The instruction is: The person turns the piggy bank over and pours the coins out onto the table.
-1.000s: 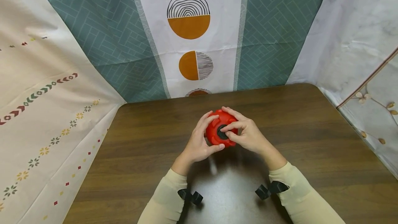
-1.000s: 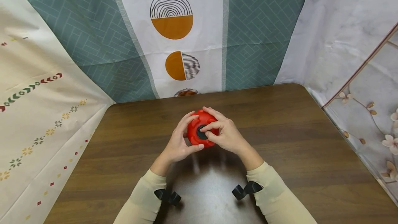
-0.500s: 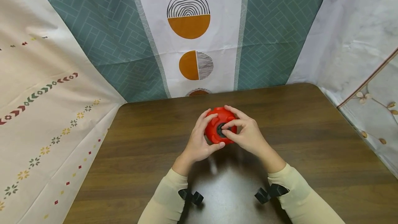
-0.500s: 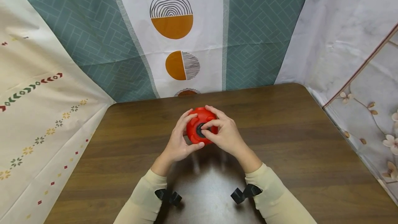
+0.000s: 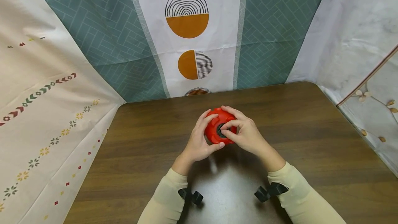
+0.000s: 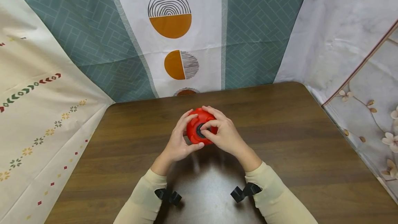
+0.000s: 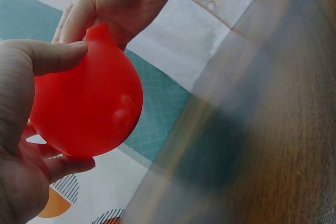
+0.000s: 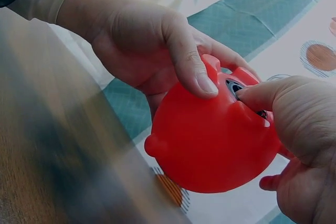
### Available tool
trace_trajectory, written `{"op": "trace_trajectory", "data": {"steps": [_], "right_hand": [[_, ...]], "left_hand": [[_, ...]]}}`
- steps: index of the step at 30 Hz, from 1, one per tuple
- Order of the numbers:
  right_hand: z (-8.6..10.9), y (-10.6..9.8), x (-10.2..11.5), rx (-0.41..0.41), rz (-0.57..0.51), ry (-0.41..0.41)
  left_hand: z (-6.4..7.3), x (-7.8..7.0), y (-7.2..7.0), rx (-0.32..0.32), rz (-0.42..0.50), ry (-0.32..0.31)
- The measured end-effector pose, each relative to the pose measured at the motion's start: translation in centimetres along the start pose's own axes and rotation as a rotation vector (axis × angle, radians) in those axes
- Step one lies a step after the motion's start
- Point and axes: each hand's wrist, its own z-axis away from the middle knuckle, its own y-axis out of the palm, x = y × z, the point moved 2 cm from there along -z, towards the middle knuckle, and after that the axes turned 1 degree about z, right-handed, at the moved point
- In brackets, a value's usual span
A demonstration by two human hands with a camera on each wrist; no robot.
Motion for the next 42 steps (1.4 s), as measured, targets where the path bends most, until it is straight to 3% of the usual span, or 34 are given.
{"op": "trace_trajectory", "data": {"steps": [6,13,15,37,42], "right_hand": [[-0.1,0.0,0.0,0.013,-0.009,-0.005],[0.0,-0.1,0.2,0.026,-0.005,0.001],[0.0,-0.1,0.1,0.03,-0.008,0.006],[0.0,-0.5,0.8,0.033,-0.008,-0.004],[-0.2,-0.9,2.2,0.029,-0.004,-0.003]], "left_hand": [[0.1,0.4,0.0,0.006,0.0,-0.006],[0.3,3.9,0.9,-0.003,-0.033,0.015],[0.3,4.3,0.9,-0.001,-0.045,0.024],[0.3,4.4,0.5,-0.019,-0.074,0.072],[0.3,4.5,0.3,-0.022,-0.092,0.083]]}}
